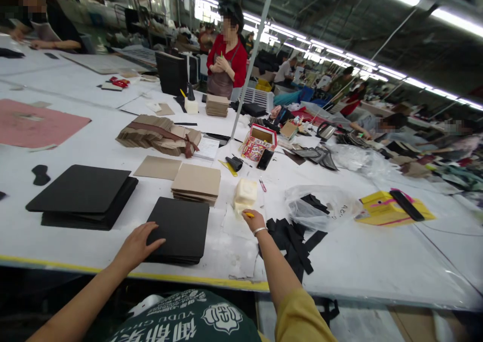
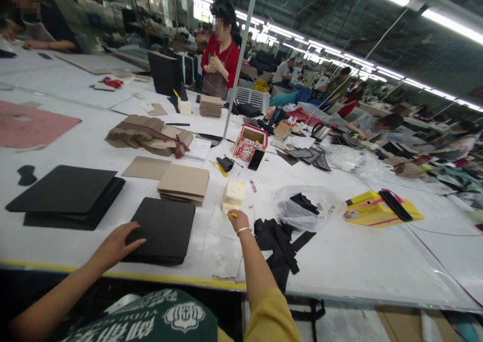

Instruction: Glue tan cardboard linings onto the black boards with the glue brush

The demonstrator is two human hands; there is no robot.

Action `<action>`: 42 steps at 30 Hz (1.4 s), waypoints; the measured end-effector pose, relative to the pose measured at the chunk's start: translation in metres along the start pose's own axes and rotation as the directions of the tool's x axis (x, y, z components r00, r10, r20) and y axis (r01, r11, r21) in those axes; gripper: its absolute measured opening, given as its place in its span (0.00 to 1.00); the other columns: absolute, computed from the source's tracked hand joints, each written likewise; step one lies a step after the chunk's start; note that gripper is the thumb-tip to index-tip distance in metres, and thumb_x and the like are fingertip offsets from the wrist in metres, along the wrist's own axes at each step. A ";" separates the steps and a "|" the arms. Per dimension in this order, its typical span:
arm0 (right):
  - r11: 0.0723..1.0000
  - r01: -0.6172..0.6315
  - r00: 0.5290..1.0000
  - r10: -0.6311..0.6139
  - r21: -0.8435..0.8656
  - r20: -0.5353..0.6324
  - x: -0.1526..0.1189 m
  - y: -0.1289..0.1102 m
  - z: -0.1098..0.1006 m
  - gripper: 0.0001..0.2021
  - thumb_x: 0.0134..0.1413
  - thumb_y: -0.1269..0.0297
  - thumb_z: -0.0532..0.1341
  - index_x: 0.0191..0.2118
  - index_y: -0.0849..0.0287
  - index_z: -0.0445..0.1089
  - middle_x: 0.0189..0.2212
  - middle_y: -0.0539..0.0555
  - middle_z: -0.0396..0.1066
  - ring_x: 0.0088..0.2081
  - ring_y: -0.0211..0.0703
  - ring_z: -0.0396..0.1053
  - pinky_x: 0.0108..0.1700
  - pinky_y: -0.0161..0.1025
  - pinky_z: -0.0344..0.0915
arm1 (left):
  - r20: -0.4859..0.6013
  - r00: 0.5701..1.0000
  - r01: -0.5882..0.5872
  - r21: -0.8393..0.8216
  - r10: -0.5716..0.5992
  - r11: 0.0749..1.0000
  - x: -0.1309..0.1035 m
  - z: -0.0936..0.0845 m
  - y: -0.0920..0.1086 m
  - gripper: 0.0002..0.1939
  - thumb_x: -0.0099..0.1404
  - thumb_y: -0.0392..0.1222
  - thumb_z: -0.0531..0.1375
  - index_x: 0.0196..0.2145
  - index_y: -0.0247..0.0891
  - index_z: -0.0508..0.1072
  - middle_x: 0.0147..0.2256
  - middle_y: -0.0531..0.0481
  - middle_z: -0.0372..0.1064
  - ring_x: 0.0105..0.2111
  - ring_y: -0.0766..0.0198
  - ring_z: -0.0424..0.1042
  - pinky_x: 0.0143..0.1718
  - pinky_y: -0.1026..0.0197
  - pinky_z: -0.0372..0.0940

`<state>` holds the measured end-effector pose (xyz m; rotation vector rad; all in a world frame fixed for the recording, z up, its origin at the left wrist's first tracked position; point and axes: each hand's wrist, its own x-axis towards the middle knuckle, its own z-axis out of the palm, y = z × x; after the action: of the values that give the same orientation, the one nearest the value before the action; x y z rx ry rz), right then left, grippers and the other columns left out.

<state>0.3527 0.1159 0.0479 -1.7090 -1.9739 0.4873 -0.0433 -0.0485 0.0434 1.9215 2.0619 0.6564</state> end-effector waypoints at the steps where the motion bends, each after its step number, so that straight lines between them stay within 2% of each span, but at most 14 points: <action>1: 1.000 0.007 1.000 -0.007 -0.004 0.014 -0.004 0.000 -0.001 0.12 0.48 0.56 0.56 0.30 0.56 0.73 0.26 0.51 0.71 0.30 0.39 0.66 0.35 0.35 0.62 | -0.071 0.996 0.050 -0.050 -0.053 0.998 0.004 -0.007 -0.003 0.22 0.53 0.58 0.54 0.38 0.39 0.69 0.44 0.44 0.67 0.46 0.55 0.65 0.50 0.55 0.57; 4: 1.000 0.019 0.999 -0.019 -0.008 0.045 -0.017 0.000 -0.004 0.10 0.46 0.57 0.58 0.30 0.56 0.73 0.27 0.52 0.72 0.31 0.40 0.68 0.37 0.36 0.63 | -0.218 0.938 0.241 -0.150 -0.270 0.959 0.020 -0.032 -0.016 0.16 0.54 0.56 0.53 0.25 0.40 0.68 0.37 0.48 0.69 0.41 0.56 0.67 0.46 0.55 0.61; 7: 1.000 0.029 0.999 -0.029 0.001 0.040 -0.024 -0.003 -0.007 0.10 0.46 0.57 0.57 0.30 0.56 0.73 0.29 0.51 0.72 0.33 0.41 0.69 0.38 0.37 0.64 | -0.345 0.819 0.395 -0.239 -0.458 0.887 0.039 -0.054 -0.032 0.17 0.56 0.54 0.52 0.19 0.39 0.66 0.35 0.49 0.70 0.40 0.55 0.67 0.46 0.52 0.62; 10: 0.996 -0.061 0.996 0.065 0.069 -0.059 -0.022 -0.010 -0.006 0.14 0.50 0.56 0.52 0.32 0.56 0.71 0.27 0.51 0.72 0.28 0.40 0.69 0.31 0.37 0.65 | -0.438 0.719 0.434 -0.325 -0.540 0.840 0.063 -0.060 -0.037 0.17 0.57 0.52 0.52 0.19 0.37 0.64 0.35 0.45 0.69 0.40 0.53 0.67 0.45 0.50 0.62; 13: 0.942 -0.242 0.944 0.284 0.234 -0.167 -0.015 -0.016 0.002 0.16 0.52 0.56 0.48 0.29 0.59 0.70 0.18 0.52 0.69 0.19 0.39 0.67 0.22 0.34 0.62 | -0.467 0.763 0.327 -0.319 -0.448 0.890 0.092 -0.047 -0.019 0.12 0.56 0.49 0.53 0.27 0.36 0.67 0.40 0.44 0.68 0.41 0.56 0.67 0.44 0.55 0.64; 16: 0.890 -0.371 0.889 0.423 0.265 -0.178 -0.017 -0.012 0.006 0.17 0.51 0.57 0.47 0.24 0.59 0.67 0.15 0.54 0.67 0.17 0.41 0.66 0.19 0.35 0.60 | -0.417 0.907 -0.012 -0.173 -0.062 0.985 0.120 -0.021 0.014 0.16 0.60 0.43 0.49 0.44 0.34 0.65 0.45 0.40 0.64 0.49 0.57 0.62 0.51 0.54 0.58; 18: 0.823 -0.512 0.813 0.557 0.246 -0.171 -0.021 -0.006 0.002 0.16 0.50 0.57 0.47 0.21 0.59 0.65 0.15 0.55 0.67 0.16 0.42 0.66 0.19 0.36 0.60 | -0.270 0.951 -0.175 -0.056 0.154 0.983 0.133 0.000 0.036 0.19 0.61 0.39 0.48 0.49 0.33 0.63 0.50 0.38 0.61 0.52 0.56 0.58 0.54 0.53 0.55; 21: 0.778 -0.592 0.760 0.625 0.209 -0.175 -0.016 -0.011 -0.013 0.16 0.48 0.56 0.49 0.19 0.58 0.64 0.13 0.55 0.65 0.16 0.43 0.66 0.19 0.37 0.60 | 0.016 0.941 -0.337 0.053 0.337 0.940 0.147 0.026 0.059 0.24 0.59 0.37 0.50 0.54 0.32 0.58 0.56 0.38 0.54 0.56 0.53 0.53 0.55 0.50 0.50; 23: 0.816 -0.518 0.804 0.567 0.257 -0.181 0.002 -0.034 -0.018 0.16 0.49 0.55 0.49 0.22 0.59 0.66 0.14 0.53 0.65 0.16 0.41 0.65 0.20 0.36 0.60 | 0.157 0.909 -0.402 0.078 0.387 0.912 0.155 0.039 0.066 0.28 0.58 0.39 0.52 0.57 0.32 0.54 0.58 0.38 0.49 0.58 0.50 0.49 0.56 0.48 0.47; 25: 0.860 -0.374 0.887 0.441 0.348 -0.136 0.031 -0.073 -0.014 0.16 0.49 0.54 0.50 0.27 0.60 0.67 0.17 0.52 0.67 0.17 0.38 0.64 0.21 0.35 0.61 | 0.247 0.881 -0.434 0.089 0.402 0.897 0.164 0.048 0.069 0.32 0.57 0.41 0.54 0.58 0.32 0.52 0.60 0.38 0.45 0.59 0.49 0.45 0.57 0.46 0.45; 29: 0.863 -0.154 0.987 0.158 0.482 0.033 0.093 -0.165 0.030 0.16 0.47 0.52 0.54 0.34 0.61 0.68 0.18 0.49 0.66 0.18 0.35 0.63 0.22 0.32 0.61 | 0.349 0.868 -0.414 0.120 0.352 0.902 0.177 0.057 0.067 0.34 0.57 0.46 0.55 0.58 0.32 0.51 0.60 0.38 0.45 0.59 0.50 0.43 0.57 0.44 0.41; 34: 0.850 -0.046 0.968 -0.093 0.525 0.234 0.131 -0.230 0.092 0.13 0.43 0.55 0.58 0.31 0.60 0.70 0.19 0.48 0.66 0.20 0.34 0.63 0.22 0.30 0.60 | 0.379 0.859 -0.414 0.120 0.344 0.902 0.180 0.056 0.064 0.33 0.57 0.50 0.55 0.57 0.32 0.53 0.59 0.39 0.46 0.59 0.50 0.43 0.57 0.44 0.40; 40: 0.894 0.101 0.864 -0.297 0.437 0.407 0.159 -0.233 0.114 0.10 0.44 0.59 0.58 0.29 0.59 0.72 0.21 0.48 0.69 0.19 0.31 0.62 0.21 0.28 0.58 | 0.402 0.848 -0.411 0.089 0.344 0.907 0.183 0.053 0.062 0.34 0.57 0.50 0.55 0.57 0.33 0.53 0.59 0.39 0.48 0.59 0.50 0.44 0.57 0.45 0.39; 42: 0.912 0.134 0.879 -0.291 0.388 0.378 0.176 -0.229 0.119 0.10 0.45 0.59 0.57 0.29 0.59 0.72 0.22 0.47 0.70 0.18 0.31 0.61 0.21 0.28 0.58 | 0.408 0.844 -0.415 0.085 0.349 0.906 0.183 0.052 0.062 0.34 0.57 0.51 0.54 0.58 0.33 0.52 0.59 0.39 0.46 0.59 0.50 0.43 0.57 0.44 0.39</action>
<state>0.0794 0.2593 0.0995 -1.2084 -2.1723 1.1404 0.0172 0.1423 0.0501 2.3661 1.5460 0.1456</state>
